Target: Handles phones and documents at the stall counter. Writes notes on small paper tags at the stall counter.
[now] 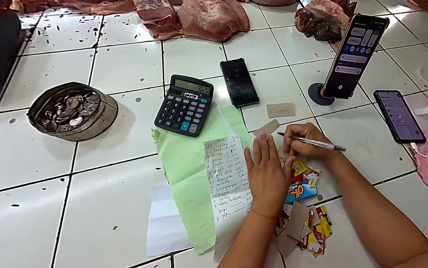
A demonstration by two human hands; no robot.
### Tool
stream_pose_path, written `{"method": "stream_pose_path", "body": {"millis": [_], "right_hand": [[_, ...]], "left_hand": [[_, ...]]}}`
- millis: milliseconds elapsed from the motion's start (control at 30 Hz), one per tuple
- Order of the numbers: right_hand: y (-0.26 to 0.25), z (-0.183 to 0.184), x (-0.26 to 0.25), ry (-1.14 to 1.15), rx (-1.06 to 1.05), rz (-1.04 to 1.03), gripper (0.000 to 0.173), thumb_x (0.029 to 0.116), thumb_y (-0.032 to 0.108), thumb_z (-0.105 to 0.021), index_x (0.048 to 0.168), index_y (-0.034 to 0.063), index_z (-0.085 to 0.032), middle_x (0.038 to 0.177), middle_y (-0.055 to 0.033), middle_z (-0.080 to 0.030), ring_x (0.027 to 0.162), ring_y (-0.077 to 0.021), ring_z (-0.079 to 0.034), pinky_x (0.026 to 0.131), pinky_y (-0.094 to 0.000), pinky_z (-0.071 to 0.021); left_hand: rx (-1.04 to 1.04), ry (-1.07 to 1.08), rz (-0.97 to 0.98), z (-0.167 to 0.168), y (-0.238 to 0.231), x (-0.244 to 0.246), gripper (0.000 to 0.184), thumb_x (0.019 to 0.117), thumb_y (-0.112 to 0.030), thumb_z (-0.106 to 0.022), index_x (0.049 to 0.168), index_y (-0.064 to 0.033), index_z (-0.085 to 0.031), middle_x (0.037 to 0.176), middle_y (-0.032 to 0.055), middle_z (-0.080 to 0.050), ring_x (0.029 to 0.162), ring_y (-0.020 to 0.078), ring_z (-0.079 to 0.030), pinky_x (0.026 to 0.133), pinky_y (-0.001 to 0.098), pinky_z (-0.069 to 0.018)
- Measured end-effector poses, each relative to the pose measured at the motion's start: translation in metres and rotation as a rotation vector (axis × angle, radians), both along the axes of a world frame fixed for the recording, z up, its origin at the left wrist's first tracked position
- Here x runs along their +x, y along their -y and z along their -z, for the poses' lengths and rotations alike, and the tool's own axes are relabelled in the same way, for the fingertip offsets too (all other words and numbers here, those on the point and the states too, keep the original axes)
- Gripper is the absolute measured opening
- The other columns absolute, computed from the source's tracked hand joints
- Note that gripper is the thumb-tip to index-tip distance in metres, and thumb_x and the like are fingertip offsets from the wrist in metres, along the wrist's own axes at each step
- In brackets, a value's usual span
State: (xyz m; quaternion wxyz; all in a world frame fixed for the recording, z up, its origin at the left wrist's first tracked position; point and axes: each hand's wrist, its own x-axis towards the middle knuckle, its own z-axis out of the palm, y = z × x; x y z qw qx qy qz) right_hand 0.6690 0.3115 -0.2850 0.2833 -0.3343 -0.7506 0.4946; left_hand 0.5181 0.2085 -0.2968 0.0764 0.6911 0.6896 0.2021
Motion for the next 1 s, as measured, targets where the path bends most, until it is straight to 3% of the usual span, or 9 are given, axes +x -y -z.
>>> {"method": "stream_pose_path", "body": {"millis": [67, 167, 233, 300, 400, 500, 600, 767, 1000], "right_hand": [[0.001, 0.001, 0.000, -0.160, -0.095, -0.053, 0.018, 0.0818, 0.002, -0.048, 0.076, 0.0141, -0.061, 0.068, 0.0080, -0.070, 0.056, 0.0028, -0.061, 0.053, -0.0146, -0.0498], [-0.006, 0.007, 0.006, -0.256, 0.107, 0.085, 0.014, 0.0936, 0.016, -0.052, 0.091, 0.0145, -0.066, 0.087, 0.0081, -0.072, 0.077, -0.0006, -0.067, 0.071, -0.0196, -0.0567], [-0.010, 0.009, 0.007, -0.254, 0.163, 0.240, 0.032, 0.1061, 0.024, -0.041, 0.096, 0.0108, -0.068, 0.085, 0.0095, -0.070, 0.071, 0.0025, -0.061, 0.065, -0.0158, -0.0517], [-0.008, 0.006, 0.003, -0.227, 0.079, 0.341, 0.040, 0.1089, 0.020, -0.030, 0.104, 0.0055, -0.067, 0.073, 0.0095, -0.066, 0.057, 0.0043, -0.054, 0.054, -0.0124, -0.0461], [0.000, 0.002, -0.008, -0.238, -0.033, 0.320, 0.027, 0.1025, 0.008, -0.037, 0.121, 0.0059, -0.056, 0.072, 0.0060, -0.067, 0.054, 0.0014, -0.057, 0.052, -0.0133, -0.0486], [0.005, 0.000, -0.017, -0.264, -0.083, 0.302, 0.014, 0.0972, 0.005, -0.046, 0.109, 0.0109, -0.052, 0.083, 0.0032, -0.072, 0.067, -0.0034, -0.068, 0.061, -0.0178, -0.0571], [0.000, 0.005, -0.013, -0.209, -0.063, 0.323, 0.013, 0.0922, 0.005, -0.055, 0.104, 0.0101, -0.057, 0.094, 0.0022, -0.073, 0.079, -0.0038, -0.070, 0.069, -0.0195, -0.0587], [-0.001, 0.007, -0.010, -0.224, 0.067, 0.335, 0.014, 0.0905, 0.005, -0.062, 0.103, 0.0095, -0.060, 0.095, 0.0048, -0.072, 0.074, 0.0004, -0.067, 0.067, -0.0161, -0.0572], [-0.001, 0.008, -0.010, -0.255, 0.070, 0.325, 0.015, 0.0917, 0.008, -0.062, 0.106, 0.0109, -0.062, 0.100, 0.0049, -0.072, 0.083, -0.0023, -0.070, 0.074, -0.0187, -0.0595]], "left_hand": [[0.004, 0.018, 0.042, 0.000, 0.000, -0.001, 0.072, 0.1040, -0.057, -0.038, 0.145, -0.0007, -0.056, 0.153, 0.0155, -0.052, 0.143, 0.0374, -0.047, 0.117, 0.0672, -0.0256], [-0.005, 0.104, 0.194, 0.000, 0.001, -0.002, 0.064, 0.1042, -0.053, -0.043, 0.144, -0.0055, -0.059, 0.152, 0.0102, -0.055, 0.143, 0.0359, -0.049, 0.117, 0.0693, -0.0250], [-0.008, 0.128, 0.301, 0.000, 0.003, 0.001, 0.061, 0.1036, -0.051, -0.046, 0.143, -0.0061, -0.060, 0.152, 0.0087, -0.055, 0.141, 0.0351, -0.051, 0.117, 0.0691, -0.0265], [-0.011, 0.116, 0.357, 0.001, 0.005, 0.004, 0.063, 0.1015, -0.052, -0.049, 0.144, -0.0059, -0.059, 0.153, 0.0094, -0.054, 0.141, 0.0348, -0.051, 0.117, 0.0686, -0.0263], [0.002, 0.086, 0.337, 0.003, 0.006, 0.005, 0.063, 0.1004, -0.055, -0.049, 0.143, -0.0093, -0.061, 0.153, 0.0117, -0.053, 0.139, 0.0358, -0.052, 0.117, 0.0654, -0.0277], [0.023, 0.075, 0.317, 0.005, 0.007, 0.006, 0.063, 0.1010, -0.056, -0.046, 0.143, -0.0113, -0.061, 0.153, 0.0128, -0.053, 0.139, 0.0361, -0.052, 0.117, 0.0644, -0.0293], [-0.015, 0.089, 0.342, 0.002, 0.006, 0.005, 0.068, 0.1009, -0.058, -0.045, 0.147, -0.0090, -0.056, 0.154, 0.0102, -0.053, 0.141, 0.0341, -0.050, 0.118, 0.0657, -0.0267], [-0.065, 0.138, 0.459, -0.002, 0.005, 0.000, 0.066, 0.0978, -0.053, -0.057, 0.146, -0.0075, -0.056, 0.152, 0.0085, -0.055, 0.145, 0.0313, -0.046, 0.118, 0.0691, -0.0217], [-0.035, 0.126, 0.467, 0.000, 0.004, 0.000, 0.064, 0.0996, -0.054, -0.053, 0.147, -0.0105, -0.057, 0.152, 0.0041, -0.055, 0.144, 0.0282, -0.048, 0.119, 0.0681, -0.0232]]}}
